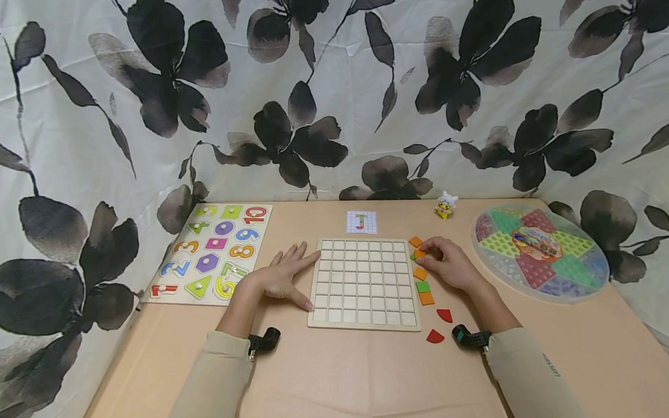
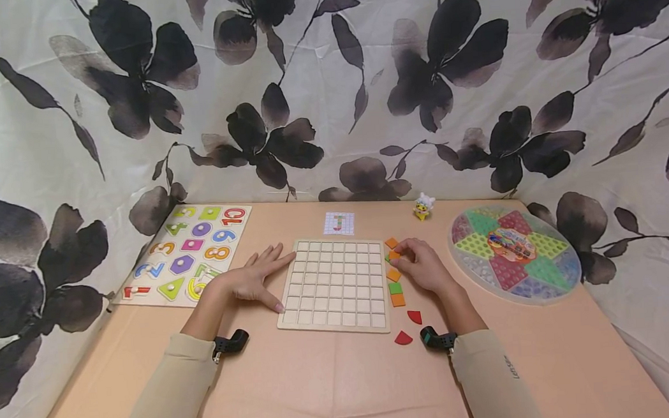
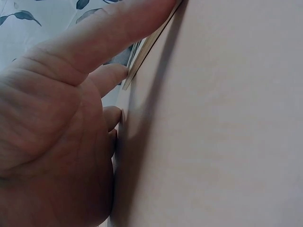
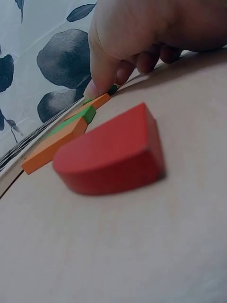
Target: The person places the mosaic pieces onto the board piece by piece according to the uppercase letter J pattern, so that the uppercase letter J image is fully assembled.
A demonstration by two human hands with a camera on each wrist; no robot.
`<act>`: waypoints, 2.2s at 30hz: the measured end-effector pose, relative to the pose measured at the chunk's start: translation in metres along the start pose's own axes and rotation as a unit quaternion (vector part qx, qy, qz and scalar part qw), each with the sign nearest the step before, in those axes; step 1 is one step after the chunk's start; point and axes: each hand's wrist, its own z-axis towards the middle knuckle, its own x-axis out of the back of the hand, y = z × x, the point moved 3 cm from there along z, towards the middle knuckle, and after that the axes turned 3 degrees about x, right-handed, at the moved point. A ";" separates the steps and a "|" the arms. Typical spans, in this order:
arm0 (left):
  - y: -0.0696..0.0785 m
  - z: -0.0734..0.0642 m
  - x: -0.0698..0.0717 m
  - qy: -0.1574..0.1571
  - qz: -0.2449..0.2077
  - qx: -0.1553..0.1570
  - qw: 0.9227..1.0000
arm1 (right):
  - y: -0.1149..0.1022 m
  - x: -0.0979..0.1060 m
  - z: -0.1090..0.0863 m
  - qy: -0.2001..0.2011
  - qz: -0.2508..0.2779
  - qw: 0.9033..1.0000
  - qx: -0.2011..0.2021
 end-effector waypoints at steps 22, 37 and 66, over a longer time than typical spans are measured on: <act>0.001 -0.001 -0.001 0.000 -0.006 0.003 1.000 | -0.065 0.020 -0.004 0.066 0.009 0.997 0.040; 0.001 0.000 -0.002 0.001 -0.006 0.006 1.000 | -0.101 0.010 0.003 0.075 0.008 0.992 0.099; 0.002 0.000 -0.001 0.000 -0.002 0.010 1.000 | -0.117 -0.047 0.043 0.014 -0.020 0.992 0.124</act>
